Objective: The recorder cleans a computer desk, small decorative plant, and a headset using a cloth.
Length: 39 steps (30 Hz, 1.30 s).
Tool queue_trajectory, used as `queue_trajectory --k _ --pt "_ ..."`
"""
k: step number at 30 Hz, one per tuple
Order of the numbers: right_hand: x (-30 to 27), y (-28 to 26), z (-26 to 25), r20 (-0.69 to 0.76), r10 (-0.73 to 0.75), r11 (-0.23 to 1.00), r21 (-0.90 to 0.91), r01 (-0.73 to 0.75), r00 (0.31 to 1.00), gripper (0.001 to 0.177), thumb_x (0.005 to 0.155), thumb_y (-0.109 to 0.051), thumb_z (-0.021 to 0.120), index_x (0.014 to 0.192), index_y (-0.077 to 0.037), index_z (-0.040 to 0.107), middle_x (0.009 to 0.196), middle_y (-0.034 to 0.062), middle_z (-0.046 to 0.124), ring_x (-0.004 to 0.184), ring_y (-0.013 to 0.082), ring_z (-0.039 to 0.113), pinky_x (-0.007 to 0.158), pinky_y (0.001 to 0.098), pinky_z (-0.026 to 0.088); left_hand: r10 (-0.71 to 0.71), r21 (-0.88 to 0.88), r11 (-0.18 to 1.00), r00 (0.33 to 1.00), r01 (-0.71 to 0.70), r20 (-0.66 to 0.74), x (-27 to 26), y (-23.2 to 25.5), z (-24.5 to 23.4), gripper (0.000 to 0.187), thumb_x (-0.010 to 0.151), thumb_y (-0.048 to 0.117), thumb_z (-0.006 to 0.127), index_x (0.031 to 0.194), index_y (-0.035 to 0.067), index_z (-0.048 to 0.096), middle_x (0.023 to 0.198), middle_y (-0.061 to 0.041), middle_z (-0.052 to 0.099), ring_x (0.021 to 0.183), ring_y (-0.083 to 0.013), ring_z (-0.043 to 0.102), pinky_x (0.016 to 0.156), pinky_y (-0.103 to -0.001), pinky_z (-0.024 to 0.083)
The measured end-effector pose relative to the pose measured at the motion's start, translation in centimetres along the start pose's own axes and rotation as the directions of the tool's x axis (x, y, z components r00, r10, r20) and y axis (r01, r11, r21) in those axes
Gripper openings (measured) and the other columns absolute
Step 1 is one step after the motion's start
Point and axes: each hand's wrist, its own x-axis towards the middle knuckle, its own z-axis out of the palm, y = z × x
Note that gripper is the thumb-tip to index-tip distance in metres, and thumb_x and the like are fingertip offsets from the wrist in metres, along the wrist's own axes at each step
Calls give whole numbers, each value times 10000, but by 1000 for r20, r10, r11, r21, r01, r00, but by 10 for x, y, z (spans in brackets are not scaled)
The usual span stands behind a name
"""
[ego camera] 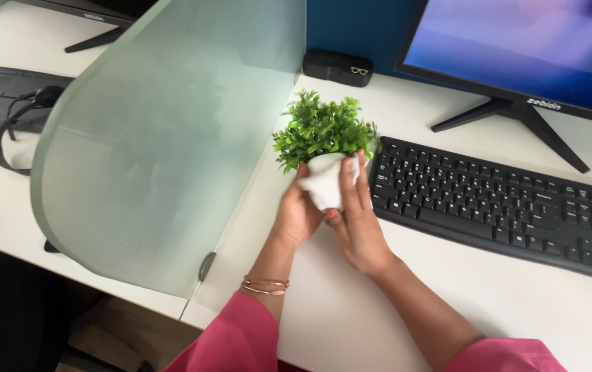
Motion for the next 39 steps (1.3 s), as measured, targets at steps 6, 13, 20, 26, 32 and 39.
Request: queue_trajectory --k 6,13,20,26,32,39 --pt "-2 16 1 151 -481 708 -514 484 863 816 794 168 592 1472 -277 498 1611 134 454 1523 358 407 1265 415 368 64 65 996 996 -60 -61 -4 13 0 670 959 498 641 1389 -8 553 1319 -170 658 1222 -306 635 1071 -448 510" --pt "0 -4 8 -31 -317 883 -375 283 948 771 792 219 484 1536 27 421 1620 261 323 1507 489 288 1265 508 242 49 203 978 998 -43 -27 -5 6 -1 727 949 476 727 1446 -7 506 1395 -124 616 1305 -256 602 1167 -426 486" --pt "-12 8 13 207 -378 724 -541 427 902 648 767 183 590 1347 -99 643 1567 123 482 1414 455 467 1155 473 427 53 19 998 996 -54 72 -10 12 25 897 914 644 653 1484 -17 443 1411 -282 588 1233 -347 648 1037 -470 542" --pt "-9 3 -2 84 -99 900 -419 125 992 520 834 84 692 1326 -74 626 1268 144 667 1076 347 729 905 395 599 166 352 926 985 -137 -53 7 11 -35 649 903 320 736 1405 -14 498 1246 -196 653 1062 -292 680 931 -442 586" --pt "10 -29 -38 -382 -220 941 -327 91 898 390 923 -51 747 1222 -72 498 1225 182 675 1037 280 729 863 353 619 310 699 703 942 -134 -131 -3 18 30 480 947 56 656 1410 43 531 1085 -39 695 924 -151 641 747 -349 529" --pt "32 -39 -72 100 -561 480 -770 421 822 254 832 -67 854 1071 -149 831 1240 189 691 1039 302 665 859 370 565 310 580 769 950 -270 31 -18 26 33 743 830 -31 703 1489 80 380 1311 -78 600 1131 -212 647 872 -397 604"
